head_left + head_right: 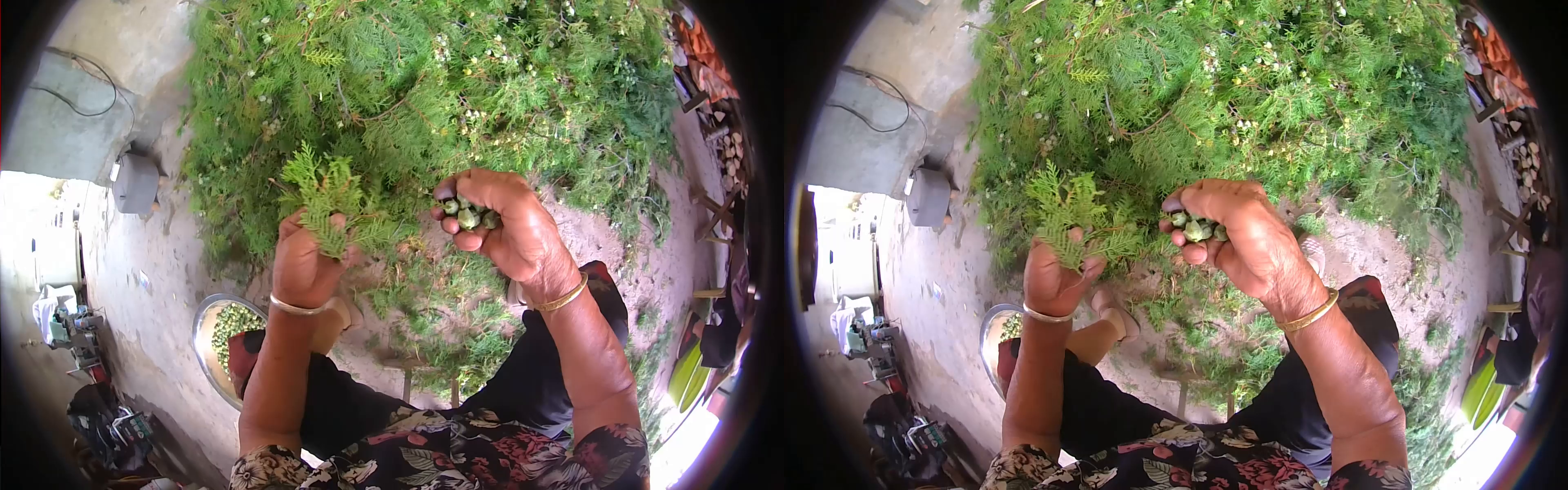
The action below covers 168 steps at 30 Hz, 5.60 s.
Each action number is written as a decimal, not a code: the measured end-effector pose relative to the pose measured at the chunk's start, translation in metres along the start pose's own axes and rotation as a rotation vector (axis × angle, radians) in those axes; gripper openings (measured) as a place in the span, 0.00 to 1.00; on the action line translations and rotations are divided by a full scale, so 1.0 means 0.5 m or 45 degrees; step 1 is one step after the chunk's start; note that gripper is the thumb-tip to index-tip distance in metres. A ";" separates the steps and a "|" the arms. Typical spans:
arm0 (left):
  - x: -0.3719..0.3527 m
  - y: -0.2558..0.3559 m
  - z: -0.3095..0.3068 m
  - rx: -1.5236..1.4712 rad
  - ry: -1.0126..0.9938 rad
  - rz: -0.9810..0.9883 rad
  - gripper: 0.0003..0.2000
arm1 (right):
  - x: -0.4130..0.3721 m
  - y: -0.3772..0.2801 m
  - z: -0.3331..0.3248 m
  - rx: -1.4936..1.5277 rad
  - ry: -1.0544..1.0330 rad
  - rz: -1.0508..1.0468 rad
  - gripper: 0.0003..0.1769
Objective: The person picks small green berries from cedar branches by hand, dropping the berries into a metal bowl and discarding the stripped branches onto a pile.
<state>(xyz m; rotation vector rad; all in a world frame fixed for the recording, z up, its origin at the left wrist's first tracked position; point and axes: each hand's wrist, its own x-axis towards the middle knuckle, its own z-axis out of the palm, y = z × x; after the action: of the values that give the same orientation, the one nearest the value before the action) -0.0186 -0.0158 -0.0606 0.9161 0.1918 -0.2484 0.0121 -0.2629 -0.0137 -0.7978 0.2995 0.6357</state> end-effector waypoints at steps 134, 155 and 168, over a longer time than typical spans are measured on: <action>-0.018 -0.120 0.078 -0.512 -0.385 -0.724 0.22 | -0.010 0.061 0.014 -0.990 -0.087 -0.524 0.13; -0.025 -0.086 0.066 -0.549 -0.160 -0.559 0.19 | 0.025 0.065 0.020 -0.438 -0.157 -0.703 0.29; -0.326 0.258 -0.352 -0.215 0.555 0.404 0.14 | 0.013 0.054 0.019 -1.028 0.118 -0.550 0.23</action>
<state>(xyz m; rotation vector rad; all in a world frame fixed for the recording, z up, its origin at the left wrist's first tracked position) -0.1467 0.2218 -0.0241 0.8095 0.4571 0.2628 0.0004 -0.2388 -0.0259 -1.6154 -0.0693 0.2926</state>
